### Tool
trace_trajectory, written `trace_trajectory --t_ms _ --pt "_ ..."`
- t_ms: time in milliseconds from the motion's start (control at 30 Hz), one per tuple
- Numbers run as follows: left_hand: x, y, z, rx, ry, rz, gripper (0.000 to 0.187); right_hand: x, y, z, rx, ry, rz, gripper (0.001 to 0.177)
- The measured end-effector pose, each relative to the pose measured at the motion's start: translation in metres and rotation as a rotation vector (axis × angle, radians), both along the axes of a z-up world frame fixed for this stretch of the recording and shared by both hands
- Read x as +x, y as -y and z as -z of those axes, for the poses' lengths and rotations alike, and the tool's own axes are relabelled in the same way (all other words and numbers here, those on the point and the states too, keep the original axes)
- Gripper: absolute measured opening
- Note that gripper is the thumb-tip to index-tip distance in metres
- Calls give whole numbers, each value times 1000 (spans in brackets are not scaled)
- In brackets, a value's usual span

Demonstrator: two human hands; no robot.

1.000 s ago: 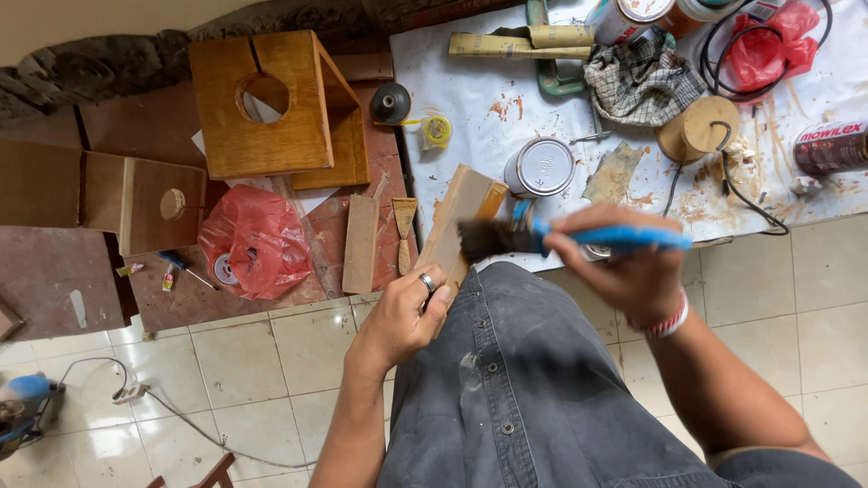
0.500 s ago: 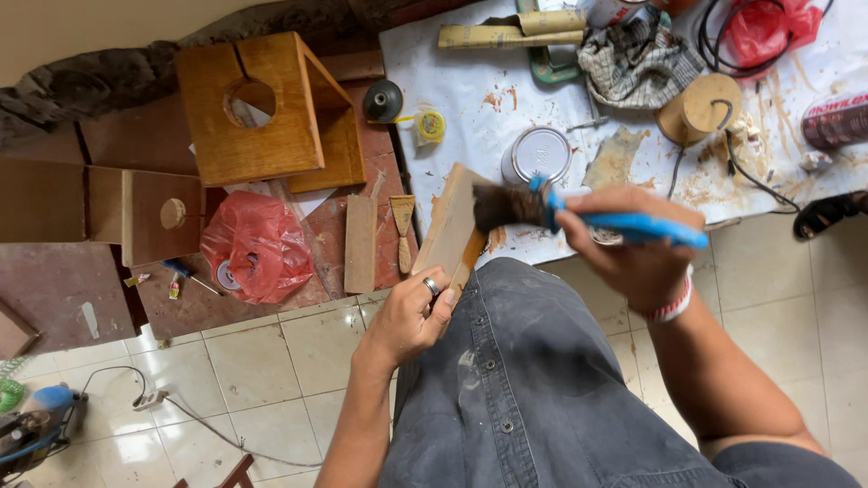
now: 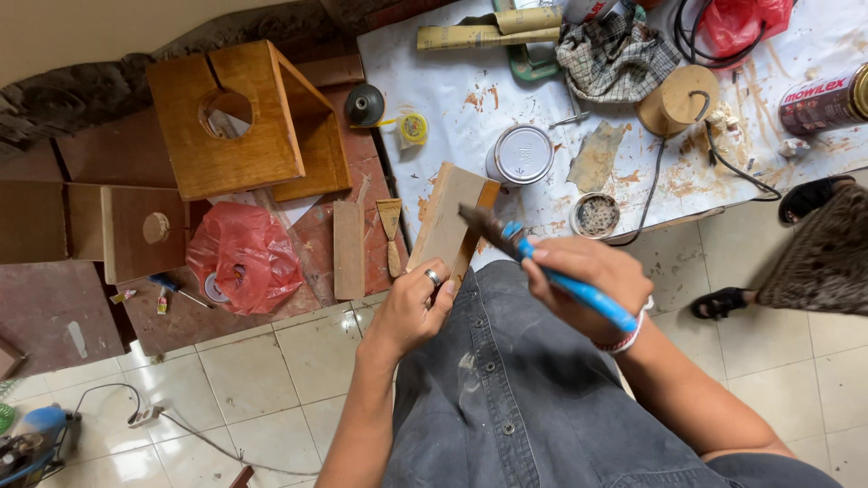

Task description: The person applies stain to several wooden boards using a paintbrush, dipping the brush into a container of stain and spreading it across the surfaces of the wood pieces.

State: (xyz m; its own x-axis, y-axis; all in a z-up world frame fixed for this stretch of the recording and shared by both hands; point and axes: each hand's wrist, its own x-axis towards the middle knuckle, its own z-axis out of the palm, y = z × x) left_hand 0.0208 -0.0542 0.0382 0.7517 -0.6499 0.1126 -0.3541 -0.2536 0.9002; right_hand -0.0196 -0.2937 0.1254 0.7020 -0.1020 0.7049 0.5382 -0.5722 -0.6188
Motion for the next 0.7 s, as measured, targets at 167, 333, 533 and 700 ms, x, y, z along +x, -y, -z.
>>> trace_trajectory --t_ms 167,333,533,700 --pt "7 2 -12 -41 0 -11 27 -14 1 4 251 -161 -96 9" --pt "6 -2 -8 -16 -3 11 29 8 22 -5 121 -142 27 8" --pt "4 -4 -13 3 -4 -13 31 11 34 1 11 32 82 10" --pt "3 -4 -11 1 -18 -51 31 -5 -4 2 61 -24 -21 7"
